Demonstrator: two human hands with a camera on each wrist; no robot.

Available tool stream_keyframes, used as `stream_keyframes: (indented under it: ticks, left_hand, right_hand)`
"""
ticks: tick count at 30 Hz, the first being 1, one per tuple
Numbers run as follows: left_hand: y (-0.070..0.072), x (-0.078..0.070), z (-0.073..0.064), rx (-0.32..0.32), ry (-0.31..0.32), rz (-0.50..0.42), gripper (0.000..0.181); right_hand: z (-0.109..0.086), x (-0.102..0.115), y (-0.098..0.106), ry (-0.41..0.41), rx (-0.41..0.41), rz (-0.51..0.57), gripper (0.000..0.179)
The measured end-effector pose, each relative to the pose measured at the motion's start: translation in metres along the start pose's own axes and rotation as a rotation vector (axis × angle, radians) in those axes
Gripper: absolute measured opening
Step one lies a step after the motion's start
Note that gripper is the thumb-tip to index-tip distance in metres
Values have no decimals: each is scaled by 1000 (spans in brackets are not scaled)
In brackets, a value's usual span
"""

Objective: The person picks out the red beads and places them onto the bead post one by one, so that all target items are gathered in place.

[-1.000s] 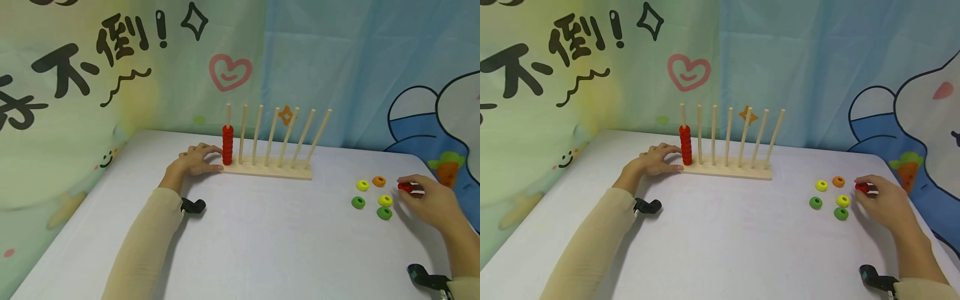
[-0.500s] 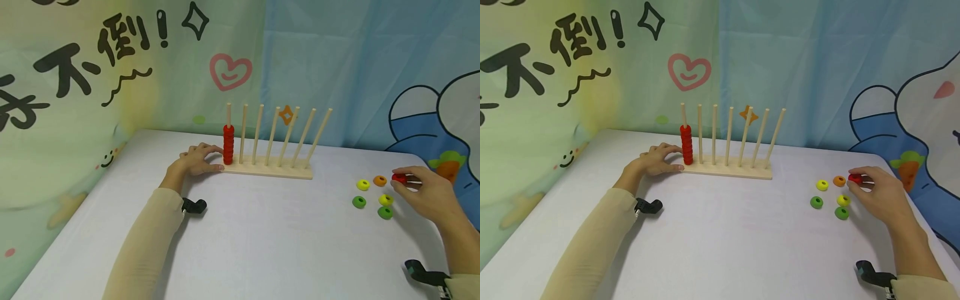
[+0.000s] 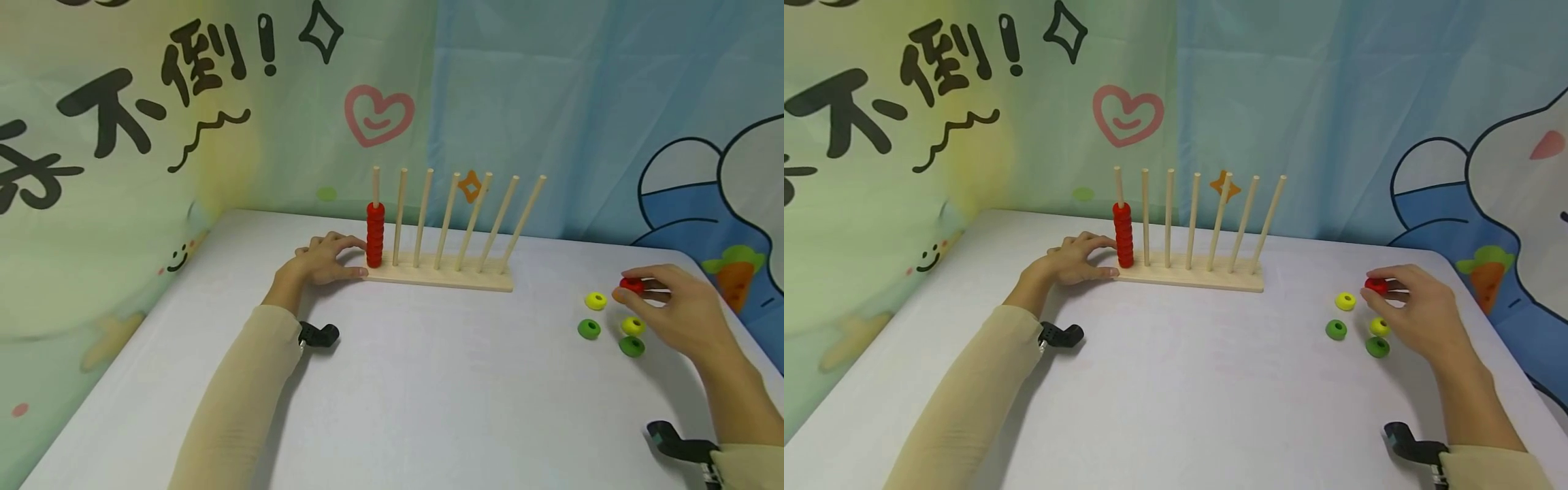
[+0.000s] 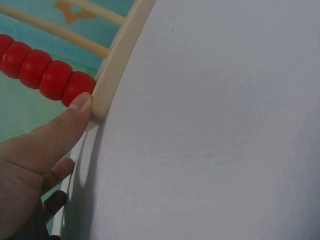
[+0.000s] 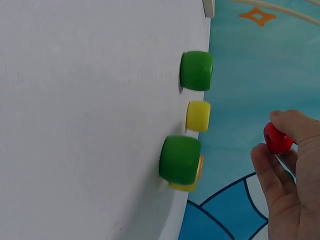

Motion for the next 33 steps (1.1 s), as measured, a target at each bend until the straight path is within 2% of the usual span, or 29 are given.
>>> stream_keyframes:
  ticks: [9,15,24,33]
  left_hand:
    - [-1,1,0,1,12,-1,64]
    - [0,-1,0,4,4,4,64]
    - [0,-2,0,13,9,12,65]
    - [-2,1,1,8,15,19,65]
  right_hand:
    - [1,12,-6,108,-10,67,34]
    - [5,20,-16,167,-58,122,31]
    - [13,49,-22,233,-73,208,26]
    - [23,69,-31,351,-106,261,26]
Point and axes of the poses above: each hand's wrist, its own z-axis towards the middle knuckle, its own y-axis out of the back of the hand, x = y × z, the point moved 2 cm from there along z, towards the middle knuckle, and after that the axes turned 4 degrees about -y, right-handed, at the moved point
